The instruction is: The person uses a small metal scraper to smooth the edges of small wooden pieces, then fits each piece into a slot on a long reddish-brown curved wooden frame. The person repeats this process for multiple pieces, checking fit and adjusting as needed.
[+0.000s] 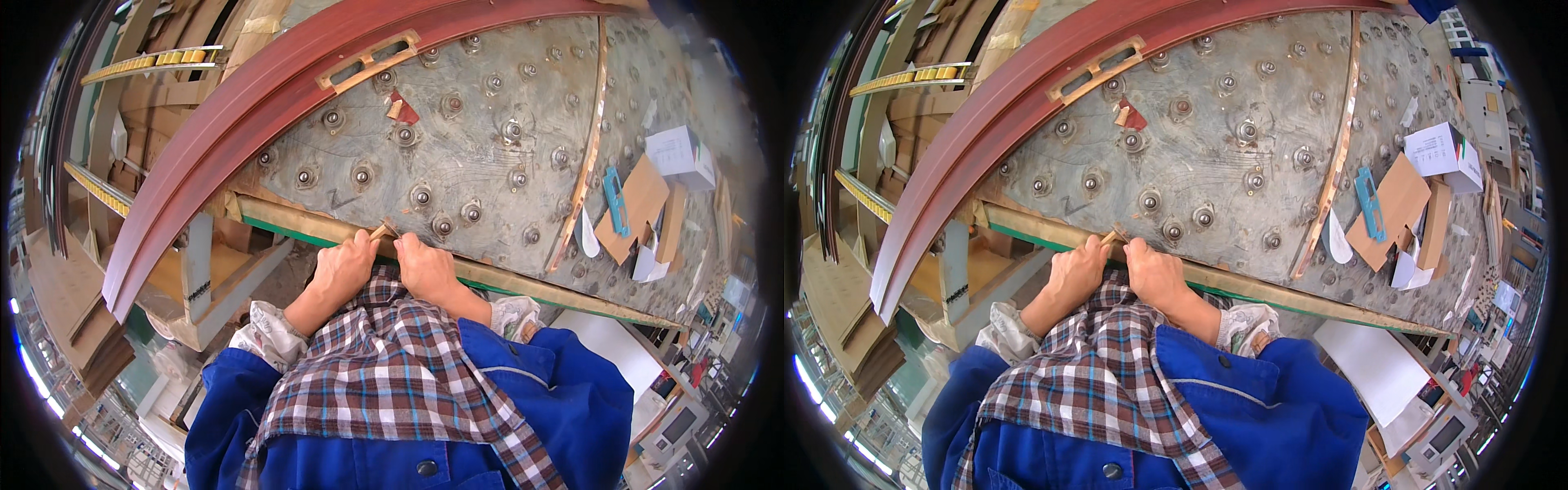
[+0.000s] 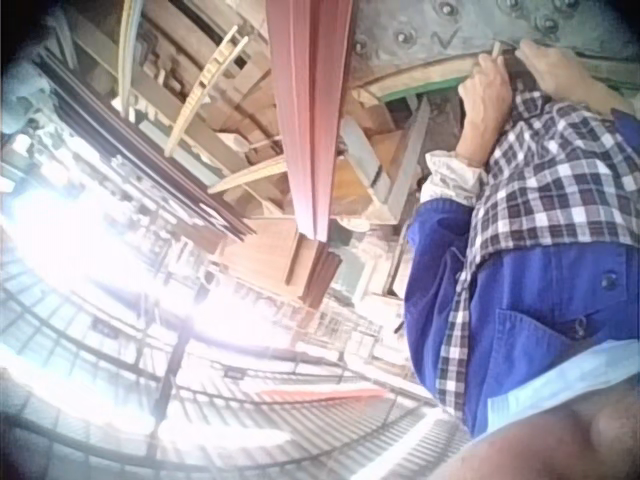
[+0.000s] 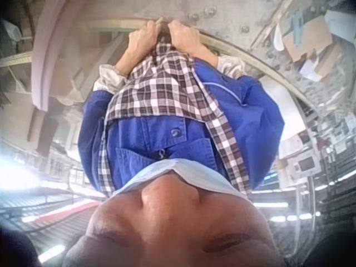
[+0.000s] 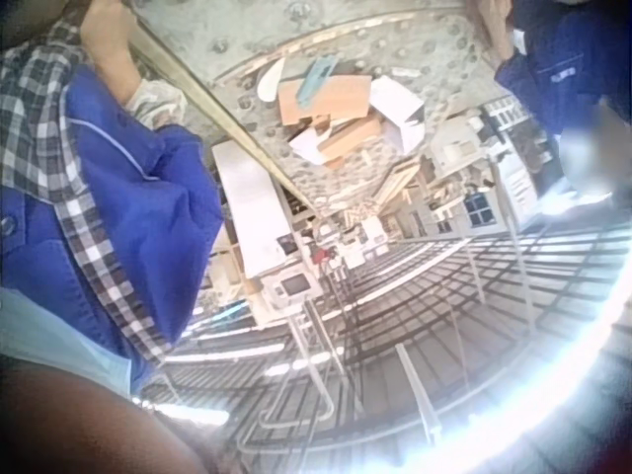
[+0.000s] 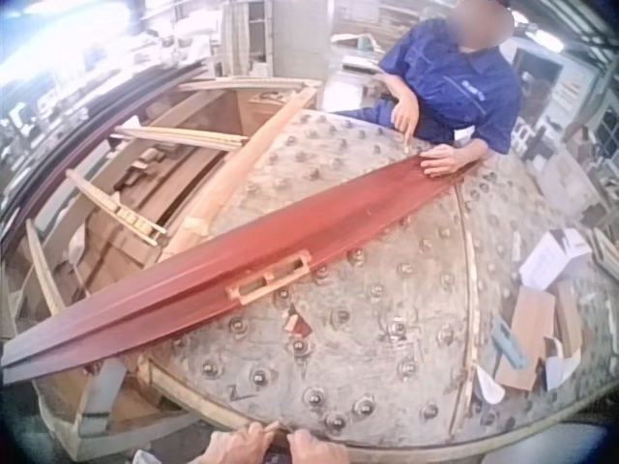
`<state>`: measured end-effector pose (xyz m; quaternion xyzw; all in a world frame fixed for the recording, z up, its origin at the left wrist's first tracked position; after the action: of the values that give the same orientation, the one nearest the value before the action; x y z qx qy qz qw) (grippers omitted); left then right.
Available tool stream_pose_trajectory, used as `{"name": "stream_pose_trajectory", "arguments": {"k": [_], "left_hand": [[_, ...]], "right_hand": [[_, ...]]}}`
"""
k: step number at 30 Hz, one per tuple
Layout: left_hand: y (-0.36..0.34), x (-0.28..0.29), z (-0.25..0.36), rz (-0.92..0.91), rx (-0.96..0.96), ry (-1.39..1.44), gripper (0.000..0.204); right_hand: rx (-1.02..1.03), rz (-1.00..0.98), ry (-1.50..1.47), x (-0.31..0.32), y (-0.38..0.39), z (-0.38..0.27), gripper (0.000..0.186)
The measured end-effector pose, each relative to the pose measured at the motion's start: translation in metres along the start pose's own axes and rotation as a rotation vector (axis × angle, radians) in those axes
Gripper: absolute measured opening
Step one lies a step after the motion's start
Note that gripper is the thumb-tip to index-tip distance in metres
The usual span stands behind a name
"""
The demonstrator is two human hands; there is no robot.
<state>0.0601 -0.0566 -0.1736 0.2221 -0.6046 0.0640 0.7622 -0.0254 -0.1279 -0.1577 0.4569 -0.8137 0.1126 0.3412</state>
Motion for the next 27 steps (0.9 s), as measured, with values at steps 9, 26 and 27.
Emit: {"name": "stream_pose_trajectory", "arguments": {"k": [9,26,27], "left_hand": [[-0.0029,0.0,-0.0013,-0.023,-0.035,0.042,0.028],[-0.0035,0.0008,-0.0016,0.005,-0.059,0.013,0.028],[-0.004,0.002,-0.001,0.008,-0.063,0.014,0.028]], "right_hand": [[-0.008,0.04,0.018,-0.0001,0.0015,-0.0021,0.022],[0.013,0.036,0.024,-0.003,0.0018,-0.0034,0.021],[0.011,0.035,0.02,-0.0032,0.0021,-0.0028,0.021]]}}
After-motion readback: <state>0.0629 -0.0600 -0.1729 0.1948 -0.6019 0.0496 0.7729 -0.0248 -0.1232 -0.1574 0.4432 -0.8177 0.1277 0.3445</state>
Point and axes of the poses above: each hand's wrist, its own y-axis away from the middle knuckle, its own x-axis out of the back of the hand, z = x × y, the point moved 9 cm from there along -y, towards the middle knuckle, and after that the axes turned 10 degrees about -y, right-handed, at the moved point
